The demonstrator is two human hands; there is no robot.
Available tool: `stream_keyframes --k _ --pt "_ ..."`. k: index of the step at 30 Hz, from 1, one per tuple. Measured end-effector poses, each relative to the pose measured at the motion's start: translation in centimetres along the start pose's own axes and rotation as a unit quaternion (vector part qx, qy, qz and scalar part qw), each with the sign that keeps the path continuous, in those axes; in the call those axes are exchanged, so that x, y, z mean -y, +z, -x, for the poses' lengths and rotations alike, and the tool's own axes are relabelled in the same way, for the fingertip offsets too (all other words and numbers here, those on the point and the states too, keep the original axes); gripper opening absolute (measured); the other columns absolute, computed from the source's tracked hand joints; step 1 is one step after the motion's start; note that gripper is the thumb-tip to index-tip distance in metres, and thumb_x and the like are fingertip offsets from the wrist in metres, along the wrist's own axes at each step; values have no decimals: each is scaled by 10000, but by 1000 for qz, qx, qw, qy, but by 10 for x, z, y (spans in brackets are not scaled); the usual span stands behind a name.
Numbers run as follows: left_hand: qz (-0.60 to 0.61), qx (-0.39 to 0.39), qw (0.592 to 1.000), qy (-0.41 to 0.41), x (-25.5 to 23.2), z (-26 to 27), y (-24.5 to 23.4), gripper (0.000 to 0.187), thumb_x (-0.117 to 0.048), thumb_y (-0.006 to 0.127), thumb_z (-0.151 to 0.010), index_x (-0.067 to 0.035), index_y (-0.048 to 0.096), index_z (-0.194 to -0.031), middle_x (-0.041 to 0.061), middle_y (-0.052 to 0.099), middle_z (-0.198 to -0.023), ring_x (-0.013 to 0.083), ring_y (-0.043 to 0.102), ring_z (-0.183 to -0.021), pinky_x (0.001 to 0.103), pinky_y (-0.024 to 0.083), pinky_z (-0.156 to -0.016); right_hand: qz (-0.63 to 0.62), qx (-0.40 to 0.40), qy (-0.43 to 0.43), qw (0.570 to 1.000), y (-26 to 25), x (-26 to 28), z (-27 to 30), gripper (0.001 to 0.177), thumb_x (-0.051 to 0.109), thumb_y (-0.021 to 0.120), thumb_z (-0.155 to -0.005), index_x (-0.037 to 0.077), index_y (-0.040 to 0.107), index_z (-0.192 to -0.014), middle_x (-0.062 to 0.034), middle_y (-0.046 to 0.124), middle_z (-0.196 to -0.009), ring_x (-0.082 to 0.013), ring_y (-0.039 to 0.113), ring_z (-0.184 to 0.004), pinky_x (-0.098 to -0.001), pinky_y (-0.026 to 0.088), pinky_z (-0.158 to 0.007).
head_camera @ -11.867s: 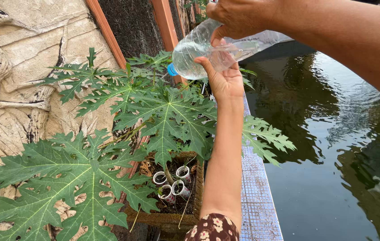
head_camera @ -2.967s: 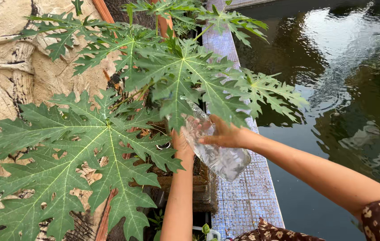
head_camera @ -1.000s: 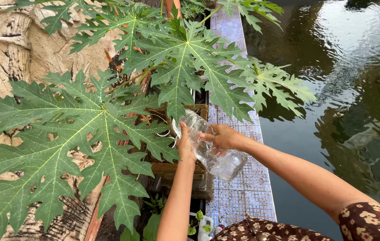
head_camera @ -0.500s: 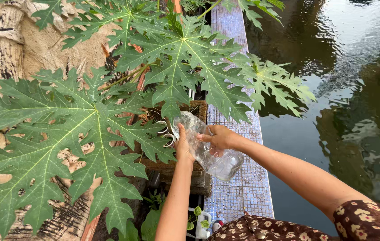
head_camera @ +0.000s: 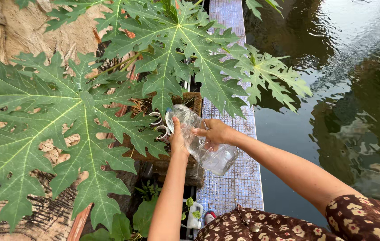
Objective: The person pours water from a plastic bottle onto several plants in containers and small pots near a pond, moving around to reach different areas.
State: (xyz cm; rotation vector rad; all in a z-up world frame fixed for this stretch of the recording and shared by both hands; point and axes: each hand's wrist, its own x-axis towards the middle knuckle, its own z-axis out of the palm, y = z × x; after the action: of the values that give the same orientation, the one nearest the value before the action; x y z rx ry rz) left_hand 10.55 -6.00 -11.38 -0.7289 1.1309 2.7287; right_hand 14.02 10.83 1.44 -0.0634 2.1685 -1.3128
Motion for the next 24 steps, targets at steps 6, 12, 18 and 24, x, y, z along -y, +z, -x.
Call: stream_keyframes --k 6,12,18,24 --pt "-45 -1 999 9 1 2 -3 908 -731 688 -727 -19 614 -1285 89 713 -1097 197 709 -869 345 606 -709 -6 -1 -8 1000 0 -9 -7 626 489 670 -904 -26 541 -1235 -208 729 -808 -272 772 -695 -389 661 -519" --pt "-42 -14 999 1 4 -2 -7 941 -738 689 -756 31 615 -1293 130 707 -1123 230 698 -912 370 588 -746 -19 6 -15 1000 3 -16 -13 601 501 668 -901 -28 580 -1172 -133 722 -862 -260 777 -718 -396 659 -517" --pt "-24 -9 1000 9 6 1 -10 948 -720 716 -727 23 602 -1305 112 715 -1142 216 721 -942 370 609 -790 -30 10 10 999 6 -20 -16 574 508 681 -899 -4 612 -1151 -158 660 -797 -263 773 -718 -389 650 -514" --pt "-20 -7 1000 9 12 -7 -17 1010 -747 726 -685 45 586 -1298 146 689 -1100 241 693 -909 395 598 -766 -24 6 1 1000 9 -24 -18 547 501 676 -902 1 621 -1118 -144 678 -790 -267 783 -719 -389 650 -509"
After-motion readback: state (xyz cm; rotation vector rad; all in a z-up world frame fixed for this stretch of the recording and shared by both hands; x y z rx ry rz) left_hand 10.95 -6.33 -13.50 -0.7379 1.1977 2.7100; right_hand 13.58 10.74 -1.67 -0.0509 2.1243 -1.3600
